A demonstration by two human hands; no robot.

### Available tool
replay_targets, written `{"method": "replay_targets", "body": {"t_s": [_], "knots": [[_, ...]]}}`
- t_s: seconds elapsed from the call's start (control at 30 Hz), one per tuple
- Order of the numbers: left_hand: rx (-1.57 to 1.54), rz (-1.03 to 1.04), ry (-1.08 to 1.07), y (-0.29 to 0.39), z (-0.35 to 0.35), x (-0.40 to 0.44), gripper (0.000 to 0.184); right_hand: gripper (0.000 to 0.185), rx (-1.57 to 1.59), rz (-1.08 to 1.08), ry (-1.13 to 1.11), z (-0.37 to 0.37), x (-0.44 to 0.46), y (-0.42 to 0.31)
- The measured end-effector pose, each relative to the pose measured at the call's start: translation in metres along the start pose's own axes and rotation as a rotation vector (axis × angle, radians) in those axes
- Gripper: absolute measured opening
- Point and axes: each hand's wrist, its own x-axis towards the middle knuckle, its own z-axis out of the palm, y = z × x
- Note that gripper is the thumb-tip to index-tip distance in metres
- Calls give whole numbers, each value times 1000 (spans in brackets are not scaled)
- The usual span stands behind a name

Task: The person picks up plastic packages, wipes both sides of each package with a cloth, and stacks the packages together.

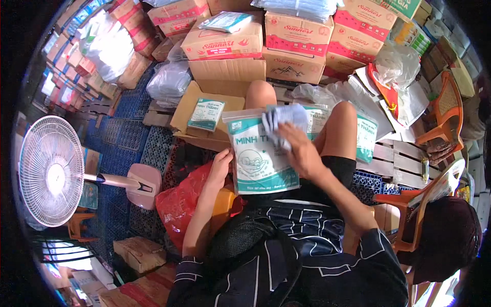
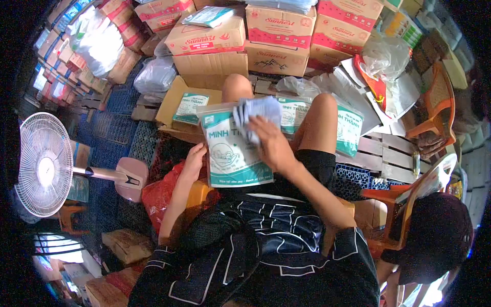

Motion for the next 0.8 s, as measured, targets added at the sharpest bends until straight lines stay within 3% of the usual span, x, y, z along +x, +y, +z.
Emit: {"method": "replay_targets", "body": {"t_s": [0.13,0.23,0.33,0.37,0.4,0.47,0.53,0.63,0.67,0.73,0.8], "knots": [[-8,25,6,-2,0,0,28,57,57,39,-199,0,-64,-39],[-5,-9,14,9,6,-7,30,43,335,121,-409,-19,-99,-55],[-68,-49,-21,7,5,-4,30,31,673,483,-696,-52,-107,-46],[-26,-23,-2,6,5,-3,30,30,798,398,-431,-48,-111,-41],[16,4,20,7,6,-5,30,34,820,578,-437,-53,-118,-22],[52,12,23,9,6,-5,30,35,922,706,-73,-70,-86,-30],[47,-26,-19,9,3,-4,33,36,1282,896,365,-66,-59,-24],[20,-39,-20,9,2,-4,32,33,1067,561,610,-45,-18,-12],[17,-41,-23,9,2,-4,32,34,799,642,506,-45,-8,-16],[36,-15,-21,6,2,-3,32,33,654,515,316,-24,10,-6],[59,19,-33,-1,-4,2,32,33,474,221,375,9,30,-10]]}}
